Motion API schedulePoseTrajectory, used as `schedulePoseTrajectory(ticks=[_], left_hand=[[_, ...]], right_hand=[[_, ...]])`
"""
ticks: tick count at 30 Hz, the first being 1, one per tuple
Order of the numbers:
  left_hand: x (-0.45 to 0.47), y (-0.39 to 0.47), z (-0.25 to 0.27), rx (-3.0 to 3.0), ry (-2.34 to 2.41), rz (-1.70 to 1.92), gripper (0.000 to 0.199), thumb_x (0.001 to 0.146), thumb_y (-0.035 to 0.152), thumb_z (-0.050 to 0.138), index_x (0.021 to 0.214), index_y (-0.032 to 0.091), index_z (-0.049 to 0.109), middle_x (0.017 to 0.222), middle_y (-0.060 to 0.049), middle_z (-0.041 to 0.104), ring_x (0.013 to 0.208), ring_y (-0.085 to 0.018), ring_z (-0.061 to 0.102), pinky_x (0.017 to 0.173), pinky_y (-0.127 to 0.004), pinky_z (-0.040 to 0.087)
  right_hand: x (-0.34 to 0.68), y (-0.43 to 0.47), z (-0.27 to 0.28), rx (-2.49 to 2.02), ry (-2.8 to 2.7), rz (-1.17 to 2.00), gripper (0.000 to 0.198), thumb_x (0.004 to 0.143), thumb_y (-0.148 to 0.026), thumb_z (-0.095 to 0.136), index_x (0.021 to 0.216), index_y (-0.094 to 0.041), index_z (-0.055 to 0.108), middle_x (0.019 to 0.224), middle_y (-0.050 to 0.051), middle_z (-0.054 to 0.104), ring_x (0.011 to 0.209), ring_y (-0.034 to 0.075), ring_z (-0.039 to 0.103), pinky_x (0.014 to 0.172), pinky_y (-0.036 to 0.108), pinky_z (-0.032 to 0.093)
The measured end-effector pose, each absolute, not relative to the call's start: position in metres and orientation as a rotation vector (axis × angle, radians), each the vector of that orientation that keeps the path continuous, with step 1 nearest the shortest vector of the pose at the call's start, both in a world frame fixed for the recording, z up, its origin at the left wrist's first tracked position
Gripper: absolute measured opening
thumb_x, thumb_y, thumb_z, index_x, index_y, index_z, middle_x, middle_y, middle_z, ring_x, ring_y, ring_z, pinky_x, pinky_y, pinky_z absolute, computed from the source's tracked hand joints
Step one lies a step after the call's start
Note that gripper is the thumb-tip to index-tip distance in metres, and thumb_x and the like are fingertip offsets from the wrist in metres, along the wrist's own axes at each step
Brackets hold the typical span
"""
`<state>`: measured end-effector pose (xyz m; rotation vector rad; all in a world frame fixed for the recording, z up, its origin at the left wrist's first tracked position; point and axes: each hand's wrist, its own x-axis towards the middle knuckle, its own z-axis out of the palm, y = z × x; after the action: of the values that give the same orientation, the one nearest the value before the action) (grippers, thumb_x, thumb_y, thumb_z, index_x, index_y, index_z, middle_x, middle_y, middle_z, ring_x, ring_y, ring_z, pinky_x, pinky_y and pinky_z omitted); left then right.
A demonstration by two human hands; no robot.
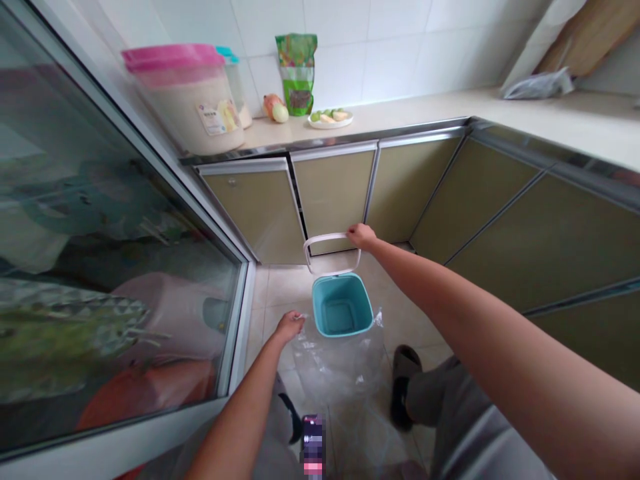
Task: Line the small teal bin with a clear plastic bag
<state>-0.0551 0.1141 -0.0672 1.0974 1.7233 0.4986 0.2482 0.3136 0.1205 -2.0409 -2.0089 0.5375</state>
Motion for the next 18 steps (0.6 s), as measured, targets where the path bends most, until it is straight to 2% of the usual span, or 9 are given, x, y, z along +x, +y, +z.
schedulePoseTrajectory(ticks=[6, 10, 15, 18], left_hand=[[-0.055, 0.115, -0.068, 1.101, 1.76, 0.505, 0.018, 0.082, 0.03, 0.071, 0.075, 0.02, 0.058, 0.053, 0.005, 0.056, 0.052, -0.013, 0.055, 0.058, -0.023, 0.041], [-0.055, 0.115, -0.067, 1.094, 1.744, 0.49, 0.016, 0.084, 0.028, 0.067, 0.074, 0.02, 0.058, 0.053, 0.005, 0.057, 0.053, -0.014, 0.056, 0.059, -0.024, 0.042], [-0.055, 0.115, -0.069, 1.081, 1.739, 0.523, 0.018, 0.084, 0.028, 0.07, 0.074, 0.02, 0.057, 0.055, 0.005, 0.057, 0.053, -0.013, 0.056, 0.057, -0.023, 0.042], [-0.055, 0.115, -0.072, 1.09, 1.743, 0.52, 0.023, 0.082, 0.031, 0.075, 0.074, 0.019, 0.058, 0.056, 0.004, 0.059, 0.053, -0.012, 0.056, 0.056, -0.022, 0.043]], right_hand=[[0.25, 0.323, 0.12, -2.049, -1.961, 0.554, 0.033, 0.098, -0.033, 0.059, 0.12, -0.021, 0.08, 0.12, 0.013, 0.076, 0.109, 0.025, 0.071, 0.092, 0.029, 0.053], [0.252, 0.331, 0.113, -2.016, -1.971, 0.601, 0.038, 0.103, -0.032, 0.051, 0.127, -0.02, 0.077, 0.126, 0.014, 0.074, 0.114, 0.026, 0.07, 0.095, 0.03, 0.052], [0.26, 0.33, 0.101, -1.949, -2.014, 0.534, 0.049, 0.106, -0.034, 0.047, 0.148, -0.014, 0.062, 0.143, 0.017, 0.064, 0.13, 0.027, 0.062, 0.109, 0.031, 0.046], [0.264, 0.325, 0.097, -1.953, -1.982, 0.526, 0.056, 0.107, -0.039, 0.045, 0.154, -0.011, 0.054, 0.145, 0.022, 0.061, 0.135, 0.029, 0.058, 0.114, 0.036, 0.043]])
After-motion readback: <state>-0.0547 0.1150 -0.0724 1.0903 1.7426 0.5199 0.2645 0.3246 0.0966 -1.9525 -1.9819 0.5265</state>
